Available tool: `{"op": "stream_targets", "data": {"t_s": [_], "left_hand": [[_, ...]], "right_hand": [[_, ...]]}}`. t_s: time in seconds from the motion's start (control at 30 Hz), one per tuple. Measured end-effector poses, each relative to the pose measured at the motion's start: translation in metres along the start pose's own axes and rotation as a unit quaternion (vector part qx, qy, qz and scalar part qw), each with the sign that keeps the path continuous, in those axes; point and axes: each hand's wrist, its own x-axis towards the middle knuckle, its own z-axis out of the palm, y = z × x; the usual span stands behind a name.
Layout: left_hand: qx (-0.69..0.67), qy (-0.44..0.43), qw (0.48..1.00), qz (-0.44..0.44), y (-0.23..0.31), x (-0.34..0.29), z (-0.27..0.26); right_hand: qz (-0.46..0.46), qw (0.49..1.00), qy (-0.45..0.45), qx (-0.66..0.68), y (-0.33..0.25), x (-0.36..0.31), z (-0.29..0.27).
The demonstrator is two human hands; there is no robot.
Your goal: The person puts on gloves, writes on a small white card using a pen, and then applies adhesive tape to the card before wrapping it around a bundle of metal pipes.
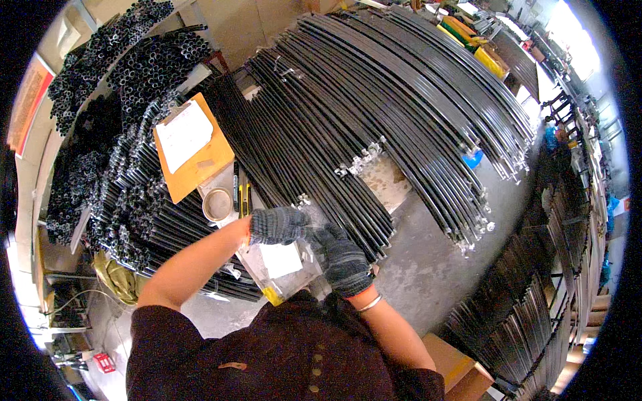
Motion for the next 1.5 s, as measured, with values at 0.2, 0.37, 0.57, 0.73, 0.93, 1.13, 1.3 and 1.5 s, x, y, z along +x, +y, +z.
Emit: {"op": "stream_targets", "data": {"t_s": [0.2, 0.37, 0.57, 0.73, 0.93, 1.13, 1.3, 1.5], "left_hand": [[-0.309, 0.124, 0.942, -0.050, -0.007, -0.024, 0.027], [-0.146, 0.116, 0.978, -0.091, -0.001, -0.023, 0.046], [-0.056, 0.131, 0.982, 0.124, -0.041, -0.016, 0.065], [0.135, 0.209, 0.968, 0.042, -0.021, -0.016, 0.071], [0.409, 0.307, 0.853, -0.100, -0.005, -0.028, 0.089], [0.605, 0.222, 0.760, -0.085, 0.008, -0.033, 0.096], [0.169, 0.352, 0.920, 0.025, -0.052, -0.025, 0.083], [-0.263, 0.247, 0.921, -0.144, -0.035, -0.024, 0.073]], "right_hand": [[0.078, 0.992, -0.096, -0.025, -0.002, 0.001, -0.022], [0.067, 0.976, -0.104, 0.180, -0.001, 0.012, -0.025], [-0.193, 0.976, -0.102, 0.001, -0.023, 0.057, -0.045], [-0.039, 0.966, -0.081, 0.241, 0.041, 0.040, 0.015], [0.151, 0.924, -0.146, 0.319, 0.052, 0.043, 0.035], [-0.025, 0.964, -0.252, -0.074, 0.054, 0.062, 0.036], [0.083, 0.967, 0.096, 0.219, 0.050, 0.042, 0.019], [-0.039, 0.992, -0.124, 0.008, -0.013, 0.008, -0.018]]}}
